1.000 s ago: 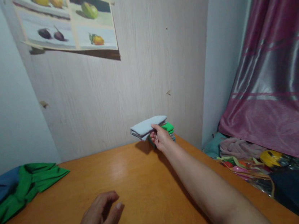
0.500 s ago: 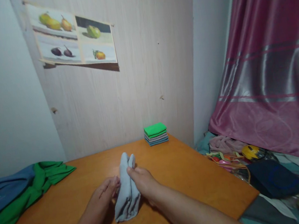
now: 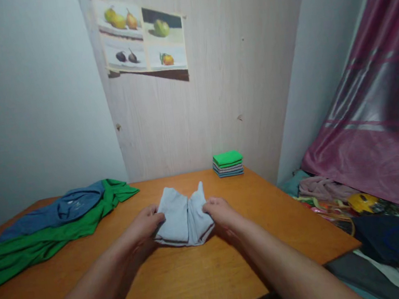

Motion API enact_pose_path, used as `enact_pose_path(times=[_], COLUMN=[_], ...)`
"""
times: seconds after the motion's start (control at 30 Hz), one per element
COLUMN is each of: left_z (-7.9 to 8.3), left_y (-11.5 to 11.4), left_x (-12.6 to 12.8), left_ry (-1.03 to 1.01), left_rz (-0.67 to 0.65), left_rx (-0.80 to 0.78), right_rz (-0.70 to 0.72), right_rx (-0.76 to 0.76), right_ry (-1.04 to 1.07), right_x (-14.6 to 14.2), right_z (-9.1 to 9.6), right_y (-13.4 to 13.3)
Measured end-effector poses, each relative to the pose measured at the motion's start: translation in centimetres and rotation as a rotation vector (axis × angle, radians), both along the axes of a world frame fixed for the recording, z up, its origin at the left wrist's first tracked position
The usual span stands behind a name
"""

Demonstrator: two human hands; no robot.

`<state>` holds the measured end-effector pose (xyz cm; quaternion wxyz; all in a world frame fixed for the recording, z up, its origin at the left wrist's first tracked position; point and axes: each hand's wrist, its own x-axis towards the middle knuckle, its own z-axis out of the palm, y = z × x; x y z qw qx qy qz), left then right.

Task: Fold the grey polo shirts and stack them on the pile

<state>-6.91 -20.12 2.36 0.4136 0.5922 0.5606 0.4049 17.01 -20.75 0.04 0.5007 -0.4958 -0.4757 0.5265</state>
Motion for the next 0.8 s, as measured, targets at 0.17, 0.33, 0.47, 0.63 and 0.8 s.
enact_pose_path(times=[0.17, 0.33, 0.47, 0.63, 0.8], left_z=[-3.0, -3.2, -1.6, -1.0, -1.9], left_y=[-0.5, -1.2, -2.3, -3.8, -3.0], left_x=[-5.2, -5.9, -2.7, 0.0, -1.0], left_ry=[0.117, 0.515, 0.694, 0.891, 0.773], left_rz=[0.134, 0.214, 0.069, -0.051, 0.035], left_rx=[-0.005, 0.257, 0.297, 0.177, 0.175], right_rz=[-0.140, -0.265, -0.190, -0.014, -0.039], right_rx=[-0.060, 0.113, 0.346, 0.094, 0.062], right_ry=[-0.194, -0.441, -0.935, -1.341, -1.219], right_x=[3.6, 3.2, -0.9, -5.8, -6.4], right_z=[-1.9, -2.1, 0.1, 1.4, 0.8], right_y=[-1.1, -1.0, -1.3, -1.8, -0.9])
